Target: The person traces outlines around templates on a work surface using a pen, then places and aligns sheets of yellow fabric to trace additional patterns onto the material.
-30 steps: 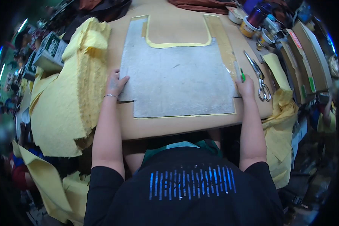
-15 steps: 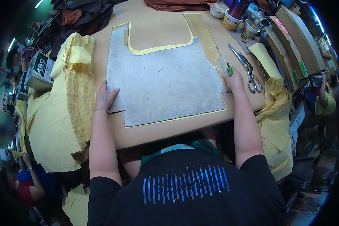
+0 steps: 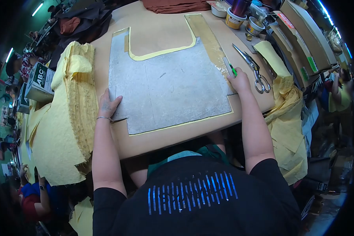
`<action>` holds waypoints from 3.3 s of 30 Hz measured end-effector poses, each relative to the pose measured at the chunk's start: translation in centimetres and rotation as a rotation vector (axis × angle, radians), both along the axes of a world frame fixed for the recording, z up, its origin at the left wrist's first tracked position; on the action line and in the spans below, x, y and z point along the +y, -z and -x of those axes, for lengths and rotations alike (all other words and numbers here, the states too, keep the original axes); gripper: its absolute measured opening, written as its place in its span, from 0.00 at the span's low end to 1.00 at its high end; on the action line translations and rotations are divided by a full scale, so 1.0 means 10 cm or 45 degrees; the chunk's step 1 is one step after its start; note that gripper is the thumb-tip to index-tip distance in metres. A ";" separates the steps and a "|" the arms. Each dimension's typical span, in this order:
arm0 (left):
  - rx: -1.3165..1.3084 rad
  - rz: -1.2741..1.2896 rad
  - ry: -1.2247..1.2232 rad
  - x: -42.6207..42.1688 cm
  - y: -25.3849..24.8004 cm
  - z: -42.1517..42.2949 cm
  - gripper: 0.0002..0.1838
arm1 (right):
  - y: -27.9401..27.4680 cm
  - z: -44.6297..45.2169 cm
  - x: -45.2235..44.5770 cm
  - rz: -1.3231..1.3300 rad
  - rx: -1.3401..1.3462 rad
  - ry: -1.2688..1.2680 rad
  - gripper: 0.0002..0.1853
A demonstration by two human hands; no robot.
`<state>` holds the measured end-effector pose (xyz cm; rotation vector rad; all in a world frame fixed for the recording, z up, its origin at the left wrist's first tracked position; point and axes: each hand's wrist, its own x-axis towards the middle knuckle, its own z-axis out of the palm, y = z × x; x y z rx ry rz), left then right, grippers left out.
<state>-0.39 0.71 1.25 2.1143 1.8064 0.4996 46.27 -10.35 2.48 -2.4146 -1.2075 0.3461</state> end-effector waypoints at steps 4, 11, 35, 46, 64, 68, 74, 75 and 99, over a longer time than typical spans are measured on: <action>0.014 0.025 0.032 -0.01 -0.02 0.00 0.44 | 0.01 0.01 0.00 0.011 -0.029 0.015 0.24; 0.007 0.006 0.024 -0.01 0.01 0.00 0.43 | -0.02 0.06 -0.02 -0.016 -0.063 0.028 0.24; 0.163 -0.027 -0.163 -0.20 -0.16 -0.17 0.35 | -0.03 0.08 -0.03 -0.020 -0.072 0.089 0.22; -0.027 0.205 -0.278 0.00 -0.16 -0.08 0.19 | 0.20 -0.28 0.11 -0.131 -0.080 -0.055 0.19; -0.243 0.049 -0.160 -0.08 0.09 -0.07 0.22 | -0.04 -0.31 0.17 0.049 -0.054 -0.017 0.24; -0.205 0.048 -0.169 -0.07 0.11 -0.04 0.23 | -0.08 -0.27 0.16 0.066 -0.011 -0.005 0.24; -0.233 0.074 -0.165 -0.07 0.13 -0.02 0.24 | 0.00 -0.34 0.17 0.050 -0.004 -0.049 0.24; -0.247 0.074 -0.160 -0.08 0.11 -0.04 0.24 | 0.01 -0.35 0.17 0.047 0.003 -0.059 0.24; -0.235 0.094 -0.223 -0.15 -0.01 -0.12 0.28 | 0.14 -0.43 0.15 -0.154 0.035 -0.118 0.21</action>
